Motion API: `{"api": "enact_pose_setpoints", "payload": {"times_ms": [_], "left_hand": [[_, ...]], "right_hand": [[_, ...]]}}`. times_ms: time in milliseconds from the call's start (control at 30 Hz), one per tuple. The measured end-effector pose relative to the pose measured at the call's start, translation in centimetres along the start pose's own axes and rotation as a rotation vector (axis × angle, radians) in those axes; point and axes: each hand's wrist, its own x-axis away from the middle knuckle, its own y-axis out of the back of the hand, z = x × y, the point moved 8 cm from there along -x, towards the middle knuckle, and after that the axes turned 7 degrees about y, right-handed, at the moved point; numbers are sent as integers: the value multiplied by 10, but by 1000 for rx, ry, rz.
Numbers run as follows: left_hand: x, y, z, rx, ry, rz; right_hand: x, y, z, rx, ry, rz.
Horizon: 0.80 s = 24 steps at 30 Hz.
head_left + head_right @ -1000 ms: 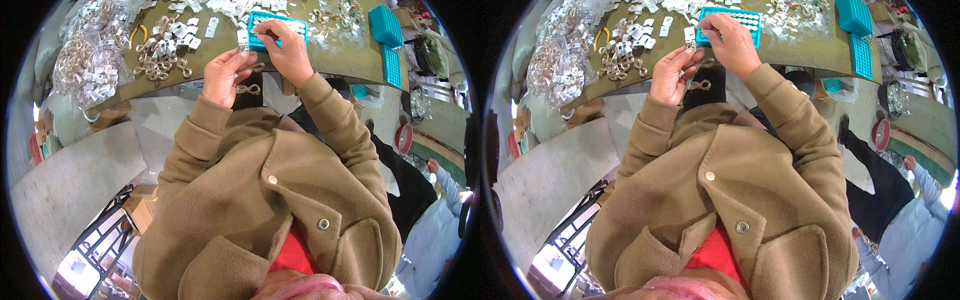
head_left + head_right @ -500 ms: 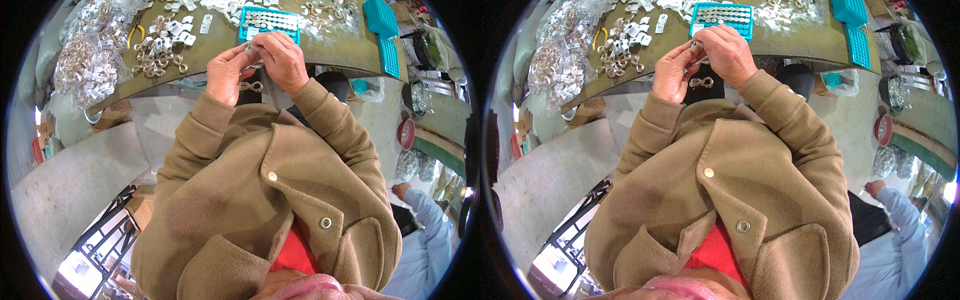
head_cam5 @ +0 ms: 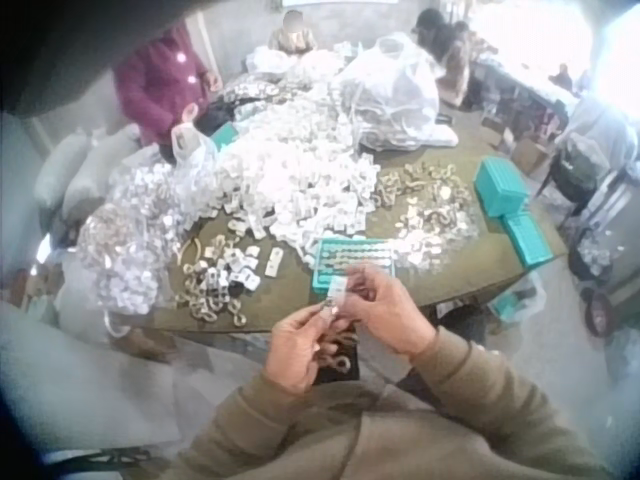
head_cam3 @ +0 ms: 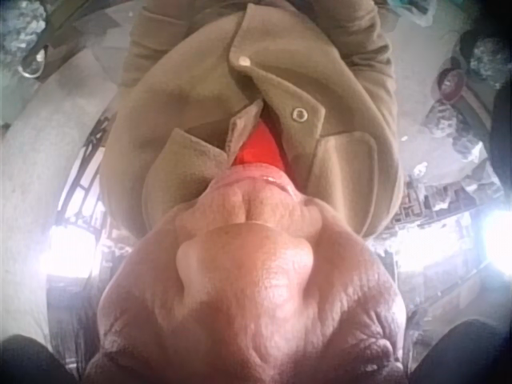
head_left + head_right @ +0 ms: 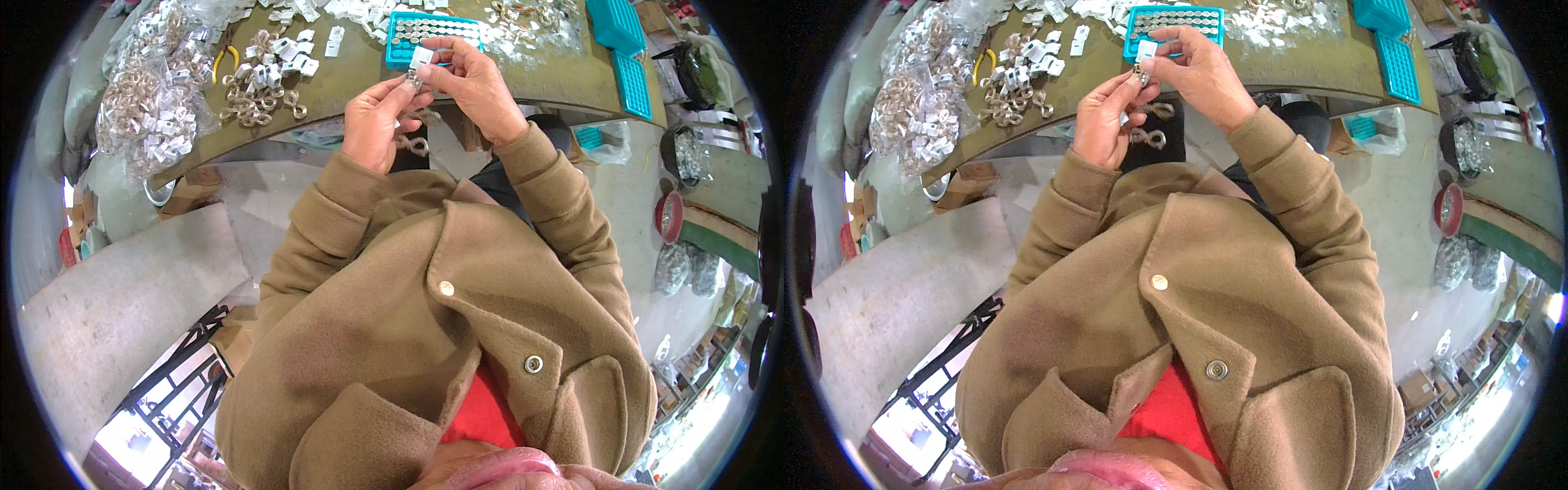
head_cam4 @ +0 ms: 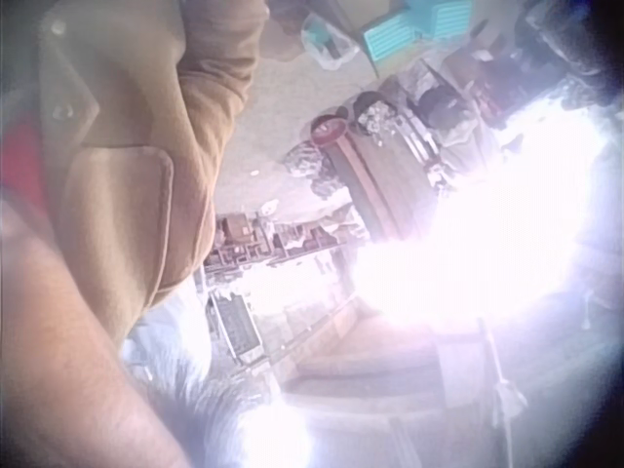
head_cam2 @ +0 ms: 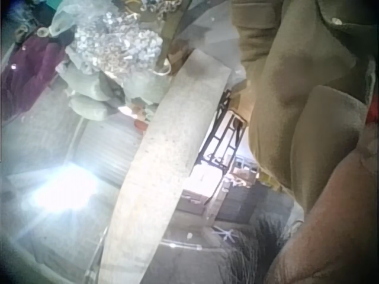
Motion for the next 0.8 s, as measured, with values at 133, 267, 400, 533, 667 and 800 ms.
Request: {"api": "enact_pose_setpoints", "payload": {"times_ms": [133, 267, 400, 533, 667, 800], "left_hand": [[0, -2, 12, 85, 121, -44], [-4, -7, 24, 178, 247, 101], [-11, -16, 37, 518, 435, 322], [-10, -21, 46, 621, 513, 414], [-9, -23, 52, 700, 535, 330], [-9, -26, 50, 725, 501, 294]], "right_hand": [[7, 1, 5, 381, 38, 49], [9, 3, 9, 456, 143, -23], [14, 3, -10, 17, -49, 35], [18, 5, -26, -347, -237, 22], [16, 9, -28, -315, -230, 136], [21, 8, -14, -253, -54, 263]]}}
